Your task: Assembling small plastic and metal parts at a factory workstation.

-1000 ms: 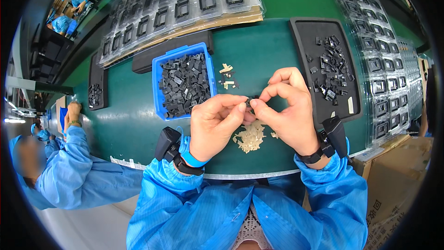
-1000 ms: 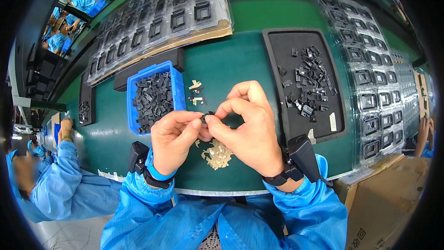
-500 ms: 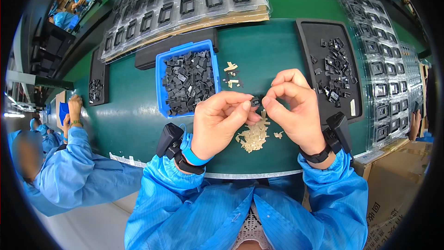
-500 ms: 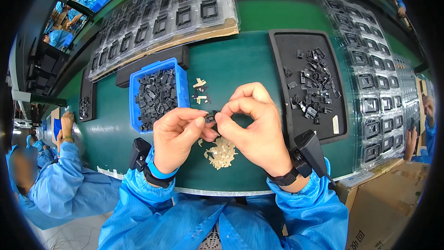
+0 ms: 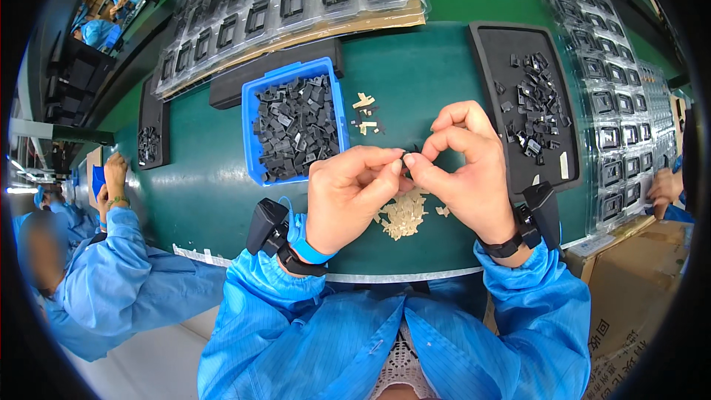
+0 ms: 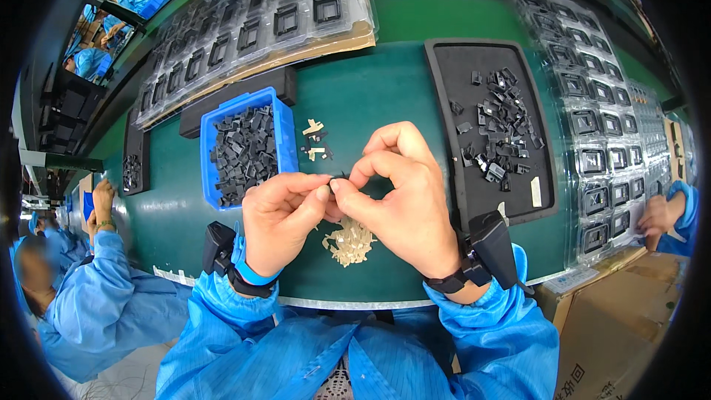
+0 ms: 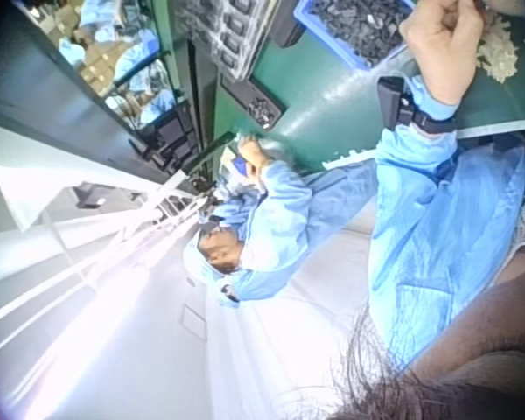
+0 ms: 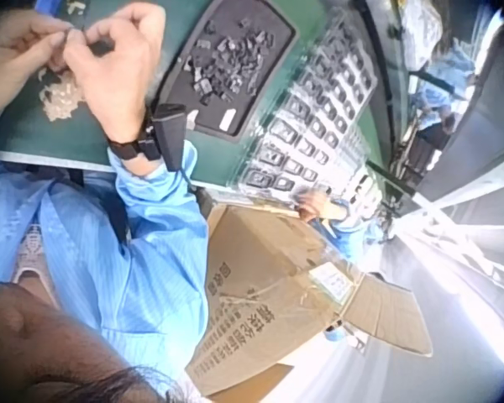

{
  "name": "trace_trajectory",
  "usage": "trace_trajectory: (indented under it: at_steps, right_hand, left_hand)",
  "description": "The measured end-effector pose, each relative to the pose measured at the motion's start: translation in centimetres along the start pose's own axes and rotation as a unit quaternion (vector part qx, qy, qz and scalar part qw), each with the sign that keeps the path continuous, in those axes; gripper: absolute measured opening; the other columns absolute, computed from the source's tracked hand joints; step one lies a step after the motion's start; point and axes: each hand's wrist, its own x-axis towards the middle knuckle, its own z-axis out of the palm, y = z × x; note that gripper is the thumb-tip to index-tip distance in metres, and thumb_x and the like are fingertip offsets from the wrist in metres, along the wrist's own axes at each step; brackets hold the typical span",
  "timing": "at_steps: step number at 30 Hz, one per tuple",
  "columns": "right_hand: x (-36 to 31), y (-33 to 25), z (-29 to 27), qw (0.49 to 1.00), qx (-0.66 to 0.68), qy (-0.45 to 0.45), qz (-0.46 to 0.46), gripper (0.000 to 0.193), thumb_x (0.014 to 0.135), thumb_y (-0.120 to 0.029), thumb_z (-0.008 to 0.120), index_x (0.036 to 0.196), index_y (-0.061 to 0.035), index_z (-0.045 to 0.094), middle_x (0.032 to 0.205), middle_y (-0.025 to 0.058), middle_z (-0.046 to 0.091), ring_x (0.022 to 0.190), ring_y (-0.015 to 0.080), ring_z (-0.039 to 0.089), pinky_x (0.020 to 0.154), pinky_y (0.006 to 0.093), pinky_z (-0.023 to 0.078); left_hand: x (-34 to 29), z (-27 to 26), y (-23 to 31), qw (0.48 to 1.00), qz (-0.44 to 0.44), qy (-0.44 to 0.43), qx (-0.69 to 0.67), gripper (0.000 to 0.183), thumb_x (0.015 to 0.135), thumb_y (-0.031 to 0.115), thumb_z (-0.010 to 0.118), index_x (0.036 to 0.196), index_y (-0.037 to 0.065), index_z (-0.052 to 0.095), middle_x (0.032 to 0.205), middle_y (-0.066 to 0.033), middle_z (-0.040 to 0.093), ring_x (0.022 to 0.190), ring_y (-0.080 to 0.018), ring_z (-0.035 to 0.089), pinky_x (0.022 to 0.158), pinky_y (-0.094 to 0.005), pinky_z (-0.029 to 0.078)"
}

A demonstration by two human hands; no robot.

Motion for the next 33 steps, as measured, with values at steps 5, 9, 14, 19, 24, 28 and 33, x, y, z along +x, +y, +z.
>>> trace_trajectory:
  at_steps: [5, 9, 14, 19, 24, 28, 33]
  right_hand:
    - [-0.1, -0.1, 0.0, 1.000, 0.002, -0.007, 0.017, 0.015, 0.066, -0.011, 0.074, 0.067, -0.0014, 0.063, 0.084, 0.0076, 0.050, 0.078, 0.0199, 0.054, 0.065, 0.0299, 0.044]
    - [-0.1, 0.0, -0.1, 1.000, -0.025, 0.013, 0.004, 0.017, 0.066, -0.013, 0.075, 0.069, -0.0014, 0.063, 0.085, 0.0080, 0.051, 0.079, 0.0205, 0.054, 0.066, 0.0304, 0.045]
    - [-0.1, -0.2, -0.1, 0.998, -0.035, 0.049, -0.002, 0.017, 0.069, -0.013, 0.075, 0.076, -0.0005, 0.065, 0.086, 0.0088, 0.052, 0.080, 0.0211, 0.055, 0.068, 0.0294, 0.046]
    - [-0.3, 1.0, 0.2, 0.984, 0.158, 0.013, 0.087, 0.011, 0.081, -0.010, 0.066, 0.084, 0.0005, 0.067, 0.088, 0.0083, 0.053, 0.081, 0.0170, 0.056, 0.068, 0.0260, 0.046]
    - [-0.2, 0.4, -0.3, 0.960, 0.217, -0.072, 0.160, 0.013, 0.086, -0.009, 0.060, 0.089, 0.0025, 0.067, 0.092, 0.0059, 0.052, 0.083, 0.0112, 0.055, 0.070, 0.0238, 0.048]
    - [0.0, -0.1, -0.6, 0.941, 0.267, -0.102, 0.179, 0.014, 0.085, -0.010, 0.062, 0.090, 0.0026, 0.067, 0.094, 0.0059, 0.051, 0.085, 0.0113, 0.055, 0.072, 0.0242, 0.050]
    - [-0.1, -0.2, -0.6, 0.945, 0.254, -0.097, 0.180, 0.011, 0.082, -0.009, 0.065, 0.086, 0.0016, 0.066, 0.095, 0.0054, 0.050, 0.086, 0.0123, 0.056, 0.074, 0.0256, 0.052]
  left_hand:
    - [0.0, -0.2, -0.1, 1.000, -0.014, -0.015, -0.006, 0.014, 0.088, -0.002, 0.055, 0.100, -0.006, 0.060, 0.089, -0.0141, 0.066, 0.081, -0.0188, 0.067, 0.070, -0.0285, 0.057]
    - [0.2, -0.3, -0.4, 0.998, -0.019, -0.011, -0.053, 0.013, 0.088, -0.001, 0.056, 0.100, -0.005, 0.060, 0.088, -0.0131, 0.066, 0.078, -0.0171, 0.067, 0.069, -0.0274, 0.057]
    - [0.3, -0.3, -0.2, 0.997, -0.010, -0.015, -0.072, 0.014, 0.089, 0.000, 0.055, 0.101, -0.004, 0.059, 0.088, -0.0124, 0.066, 0.077, -0.0165, 0.066, 0.069, -0.0279, 0.057]
    - [0.3, -0.5, 0.0, 0.995, -0.024, -0.009, -0.098, 0.014, 0.090, 0.002, 0.055, 0.102, -0.003, 0.059, 0.087, -0.0131, 0.066, 0.076, -0.0164, 0.066, 0.068, -0.0275, 0.056]
    - [0.2, -0.5, 0.0, 0.994, -0.028, -0.005, -0.105, 0.013, 0.090, 0.003, 0.055, 0.102, -0.003, 0.059, 0.086, -0.0131, 0.066, 0.075, -0.0161, 0.066, 0.068, -0.0270, 0.056]
    - [0.2, -0.5, 0.1, 0.994, -0.032, -0.006, -0.108, 0.013, 0.090, 0.002, 0.055, 0.101, -0.003, 0.059, 0.085, -0.0124, 0.066, 0.075, -0.0157, 0.066, 0.068, -0.0269, 0.056]
    - [0.0, -0.4, 0.1, 0.996, -0.024, -0.005, -0.091, 0.014, 0.090, 0.001, 0.055, 0.102, -0.003, 0.059, 0.084, -0.0114, 0.066, 0.076, -0.0156, 0.066, 0.068, -0.0270, 0.056]
